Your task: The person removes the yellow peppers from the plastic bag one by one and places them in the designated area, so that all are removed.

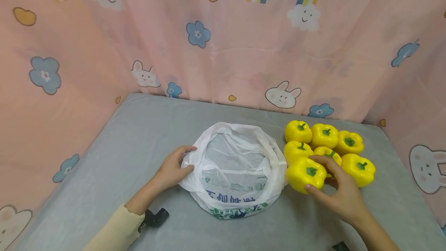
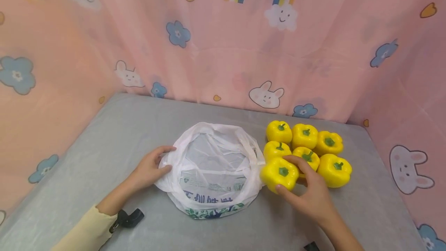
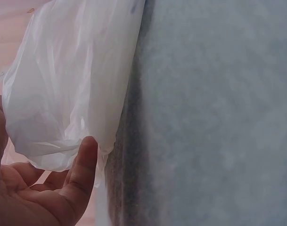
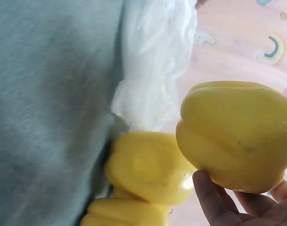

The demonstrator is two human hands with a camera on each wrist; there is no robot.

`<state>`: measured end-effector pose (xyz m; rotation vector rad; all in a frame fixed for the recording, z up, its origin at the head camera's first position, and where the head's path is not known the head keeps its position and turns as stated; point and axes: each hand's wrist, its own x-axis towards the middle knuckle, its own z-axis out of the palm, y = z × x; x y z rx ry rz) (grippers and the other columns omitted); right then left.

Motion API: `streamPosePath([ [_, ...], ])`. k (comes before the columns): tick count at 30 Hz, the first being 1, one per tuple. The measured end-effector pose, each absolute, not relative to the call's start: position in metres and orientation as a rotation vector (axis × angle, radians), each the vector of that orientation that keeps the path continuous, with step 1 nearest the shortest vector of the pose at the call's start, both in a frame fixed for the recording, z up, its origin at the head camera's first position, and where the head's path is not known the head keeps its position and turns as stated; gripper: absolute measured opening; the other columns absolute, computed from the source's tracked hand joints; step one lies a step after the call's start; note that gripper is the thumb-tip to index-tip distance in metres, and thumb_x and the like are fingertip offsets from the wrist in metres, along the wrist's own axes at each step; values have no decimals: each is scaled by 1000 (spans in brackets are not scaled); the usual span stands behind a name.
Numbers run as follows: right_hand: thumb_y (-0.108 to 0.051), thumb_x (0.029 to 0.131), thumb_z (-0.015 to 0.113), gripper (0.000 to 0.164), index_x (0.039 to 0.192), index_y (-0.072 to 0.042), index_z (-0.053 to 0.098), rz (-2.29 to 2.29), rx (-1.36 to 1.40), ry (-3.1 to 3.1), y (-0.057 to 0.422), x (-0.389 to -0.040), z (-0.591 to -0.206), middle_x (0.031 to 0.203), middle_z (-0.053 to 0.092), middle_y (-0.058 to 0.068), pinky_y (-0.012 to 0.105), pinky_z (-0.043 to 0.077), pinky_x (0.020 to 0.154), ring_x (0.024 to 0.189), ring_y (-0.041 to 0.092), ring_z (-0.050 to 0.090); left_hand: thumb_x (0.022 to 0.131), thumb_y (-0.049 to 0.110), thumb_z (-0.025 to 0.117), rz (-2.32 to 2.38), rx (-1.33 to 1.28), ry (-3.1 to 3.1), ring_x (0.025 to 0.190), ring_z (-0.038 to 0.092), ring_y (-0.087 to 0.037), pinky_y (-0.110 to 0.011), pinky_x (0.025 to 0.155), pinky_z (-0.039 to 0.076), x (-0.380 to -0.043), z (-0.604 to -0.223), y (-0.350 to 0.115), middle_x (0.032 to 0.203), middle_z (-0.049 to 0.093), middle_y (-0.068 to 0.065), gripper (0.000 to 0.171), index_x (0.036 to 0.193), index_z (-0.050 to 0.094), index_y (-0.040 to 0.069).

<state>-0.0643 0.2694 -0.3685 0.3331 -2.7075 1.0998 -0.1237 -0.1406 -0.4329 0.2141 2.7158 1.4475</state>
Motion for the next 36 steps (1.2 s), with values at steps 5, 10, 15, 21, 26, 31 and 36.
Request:
streamPosePath([
  [5,-18,76,80,60,129,-10,52,1057,264,-2789,275,-68,-375,121,58,6,15,50,69,90,-11,47,82,1,63,1449,208,2709,125,53,-38,-49,96,51,-124,-432,-140,137,51,-19,48,129,56,6],
  [10,-23,76,81,63,129,-8,52,1019,230,-2853,281,-71,-388,124,57,12,21,54,67,93,-6,49,84,2,62,1473,210,2681,123,54,-38,-48,94,52,-123,-432,-141,138,50,-17,46,129,56,9],
  [15,-26,77,81,63,129,-7,51,1043,246,-2876,282,-72,-399,124,54,12,29,58,68,95,-8,46,85,1,61,1509,219,2645,114,61,-37,-41,83,57,-124,-433,-143,140,49,-17,46,129,56,11],
  [21,-27,77,81,62,128,-8,51,1044,286,-2872,280,-71,-405,123,55,10,26,57,70,95,-17,41,86,1,58,1546,252,2608,105,65,-30,-30,72,57,-127,-436,-147,140,48,-16,45,129,55,12],
  [26,-31,76,81,62,127,-11,52,998,274,-2893,279,-68,-408,123,57,7,22,55,70,95,-16,41,86,2,59,1527,214,2605,97,65,-24,-26,64,54,-126,-437,-151,138,51,-14,45,129,56,14],
  [31,-35,74,82,65,128,-13,52,941,281,-2911,280,-67,-407,125,57,6,26,55,70,97,-14,41,88,7,58,1475,164,2619,105,63,-25,-27,72,52,-126,-432,-160,137,54,-11,44,130,56,19],
  [36,-34,76,80,67,132,-13,49,850,325,-2895,285,-67,-395,128,57,7,26,54,68,103,2,53,92,11,56,1448,228,2684,111,60,-31,-34,78,54,-134,-409,-179,137,53,-13,42,134,53,14],
])
